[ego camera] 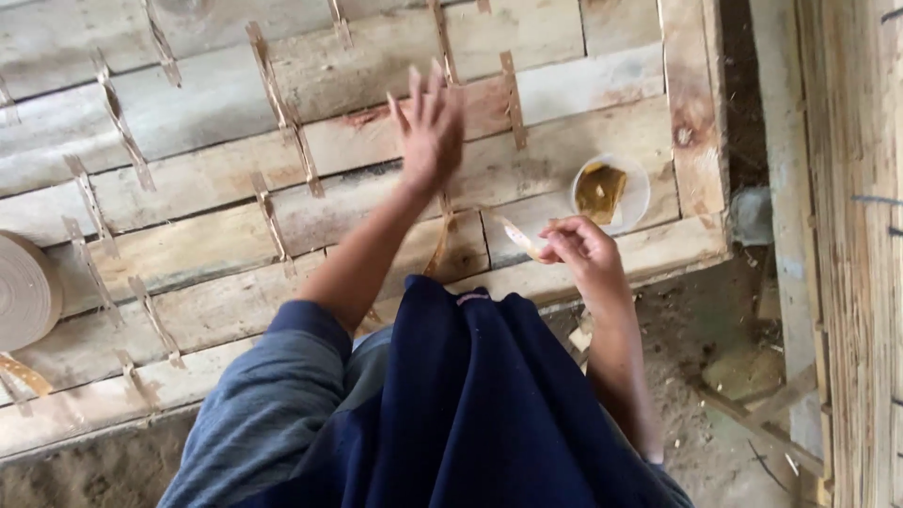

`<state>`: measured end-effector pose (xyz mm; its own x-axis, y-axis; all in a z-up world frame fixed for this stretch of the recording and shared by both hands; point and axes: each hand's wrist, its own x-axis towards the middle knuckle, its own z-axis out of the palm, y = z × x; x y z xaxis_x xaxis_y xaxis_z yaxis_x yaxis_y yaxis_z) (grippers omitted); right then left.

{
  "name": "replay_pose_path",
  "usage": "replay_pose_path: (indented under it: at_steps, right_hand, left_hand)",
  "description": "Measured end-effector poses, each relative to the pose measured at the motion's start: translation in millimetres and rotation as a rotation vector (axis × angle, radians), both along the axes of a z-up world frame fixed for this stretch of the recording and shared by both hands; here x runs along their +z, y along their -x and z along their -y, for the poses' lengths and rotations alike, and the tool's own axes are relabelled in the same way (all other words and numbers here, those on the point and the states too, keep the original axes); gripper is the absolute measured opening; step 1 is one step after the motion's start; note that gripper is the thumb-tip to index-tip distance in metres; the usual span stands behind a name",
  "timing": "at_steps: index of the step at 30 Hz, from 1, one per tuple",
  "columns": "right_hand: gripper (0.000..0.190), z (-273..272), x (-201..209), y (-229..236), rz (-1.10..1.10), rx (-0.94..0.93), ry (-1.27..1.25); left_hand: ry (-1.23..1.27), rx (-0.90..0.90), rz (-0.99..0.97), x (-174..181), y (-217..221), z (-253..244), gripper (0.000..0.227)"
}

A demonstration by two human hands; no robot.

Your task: The person repeatedly dips a thin strip of material into a small container of brown paste and applies it to the gaps between wooden planks on a workbench. They smooth the material into the joints with their fingers.

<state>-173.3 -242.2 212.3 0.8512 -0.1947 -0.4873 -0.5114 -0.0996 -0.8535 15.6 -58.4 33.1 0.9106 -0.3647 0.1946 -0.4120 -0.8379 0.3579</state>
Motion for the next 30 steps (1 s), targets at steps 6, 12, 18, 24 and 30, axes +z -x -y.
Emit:
replay_pose_path:
  at_steps: [6,12,18,24,30]
  right_hand:
    - [0.008,-7,-23,5,-0.106,0.174,-0.020]
    - [0.023,5,19,1,-0.320,0.800,0.145]
    - [0.032,22,35,11,0.138,0.818,-0.201]
    - [0.026,26,23,22,0.132,0.696,-0.279]
    - [0.027,16,28,20,0.027,0.602,-0.152]
  left_hand:
    - [-0.138,0.098,0.181,-25,-42,9,0.083]
    - [-0.364,-0.060,-0.431,53,-38,10,0.067]
    - [-0.280,-0.048,-0.204,20,-38,9,0.064]
    - [0.573,0.083,-0.160,-24,-46,-9,0.056]
    - [-0.282,0.007,-0.202,2,-34,12,0.066]
